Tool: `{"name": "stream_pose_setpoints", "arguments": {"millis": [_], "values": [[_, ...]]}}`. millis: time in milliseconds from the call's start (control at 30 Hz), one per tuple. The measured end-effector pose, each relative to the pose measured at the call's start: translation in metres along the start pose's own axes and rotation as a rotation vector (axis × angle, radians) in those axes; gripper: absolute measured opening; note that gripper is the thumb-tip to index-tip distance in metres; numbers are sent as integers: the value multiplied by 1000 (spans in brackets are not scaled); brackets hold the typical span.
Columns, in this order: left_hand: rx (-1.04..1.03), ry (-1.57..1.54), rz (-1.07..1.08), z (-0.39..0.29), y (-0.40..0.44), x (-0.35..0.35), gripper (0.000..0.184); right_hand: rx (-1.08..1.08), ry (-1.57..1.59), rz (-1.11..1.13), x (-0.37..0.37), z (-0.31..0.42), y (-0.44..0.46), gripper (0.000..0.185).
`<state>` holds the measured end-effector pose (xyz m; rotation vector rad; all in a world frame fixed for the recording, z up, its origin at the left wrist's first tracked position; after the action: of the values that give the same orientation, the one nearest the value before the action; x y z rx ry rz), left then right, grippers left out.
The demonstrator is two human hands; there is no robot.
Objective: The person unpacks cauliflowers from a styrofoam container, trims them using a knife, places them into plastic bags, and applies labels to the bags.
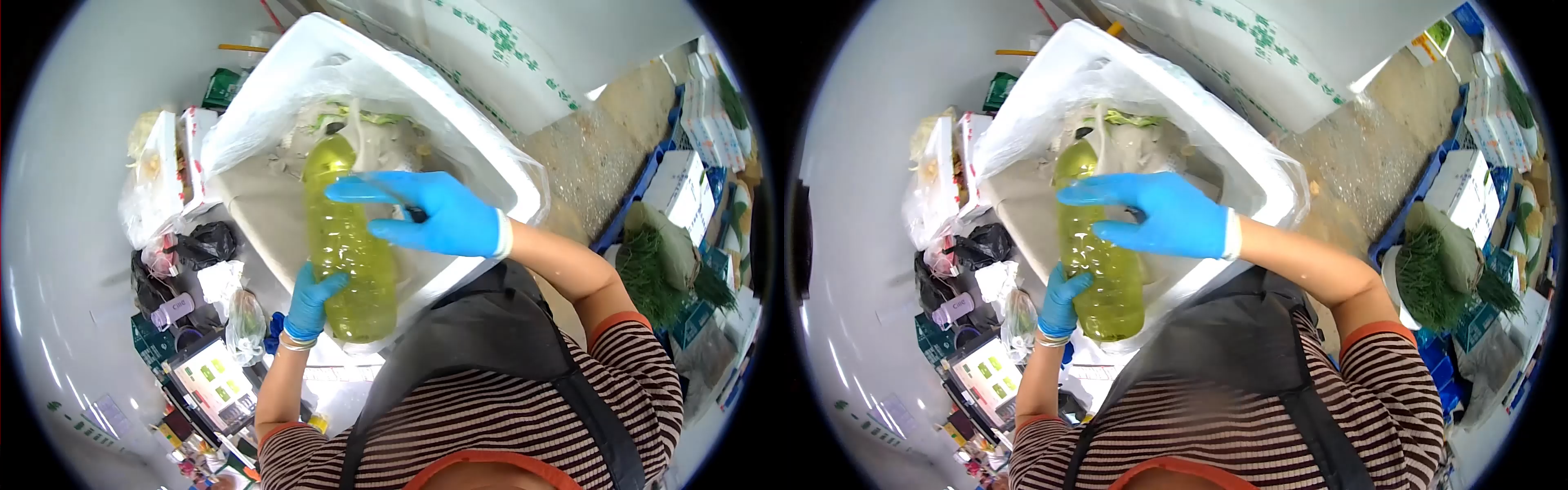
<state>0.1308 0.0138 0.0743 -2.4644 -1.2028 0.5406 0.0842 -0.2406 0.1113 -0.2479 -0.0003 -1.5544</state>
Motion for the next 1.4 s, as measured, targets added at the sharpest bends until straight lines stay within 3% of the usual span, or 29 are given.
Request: {"name": "stream_pose_setpoints", "arguments": {"millis": [33,167,233,333,433,467,567,633,667,767,800,900,967,1033,1100,1167,1233,1267,1300,1367,1400], "values": [[-34,-1,12,-1,-8,2,49,69,-125,1,-14,8,9,45],[18,-252,51,25,-31,16,66,77,-162,-449,-26,-30,25,40],[18,-307,76,37,-38,19,66,-231,-248,-320,-16,-79,37,36],[-39,-355,102,41,-42,18,62,-583,-77,-250,-9,-78,23,36],[-156,-328,121,34,-46,15,55,-368,175,-520,3,-43,15,42],[-197,-293,122,31,-45,14,54,-324,201,-410,-4,-31,10,50],[-330,-126,142,9,-40,5,49,-501,186,53,-42,-23,-16,56],[-441,51,166,-13,-37,-9,48,-192,309,62,-75,-43,-32,63],[-614,124,170,-19,-37,-15,38,-210,343,53,-75,-56,-34,68],[-806,400,316,-46,-43,-23,24,-237,1038,-64,-90,-70,-53,69],[-718,413,323,-50,-43,-27,16,-187,1200,57,-90,-84,-61,66],[-721,305,374,-57,-26,-39,18,22,1377,149,-83,-101,-81,62],[-794,647,413,-46,12,-18,22,-44,1389,-74,-70,-109,-110,55],[-836,1541,322,-30,44,7,36,70,1396,-82,-57,-120,-149,54],[-952,2253,30,-10,53,32,51,182,1397,-88,-49,-132,-194,54],[-626,2136,136,-20,54,18,67,290,1392,-126,-42,-145,-243,53],[-809,1893,330,-31,32,-28,76,387,1384,-196,-41,-157,-295,52],[-873,1531,499,-35,-1,-80,82,420,1383,-243,-42,-165,-319,51],[-887,1162,644,-30,-46,-143,90,442,1376,-312,-42,-171,-345,51],[-835,731,979,10,-121,-246,98,475,1369,-455,-38,-181,-398,51],[-767,675,1114,42,-150,-288,99,495,1350,-543,-33,-186,-431,51]]}}
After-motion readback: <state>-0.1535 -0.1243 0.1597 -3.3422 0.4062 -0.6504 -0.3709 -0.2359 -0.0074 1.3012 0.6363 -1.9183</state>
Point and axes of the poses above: each hand's wrist, its own y-axis towards the middle knuckle, its own x-axis out of the back of the hand, z = x × y, the point moved 3 cm from there along y, towards the middle knuckle, and after that the axes turned 12 degrees about -x, right-handed, at the moved point
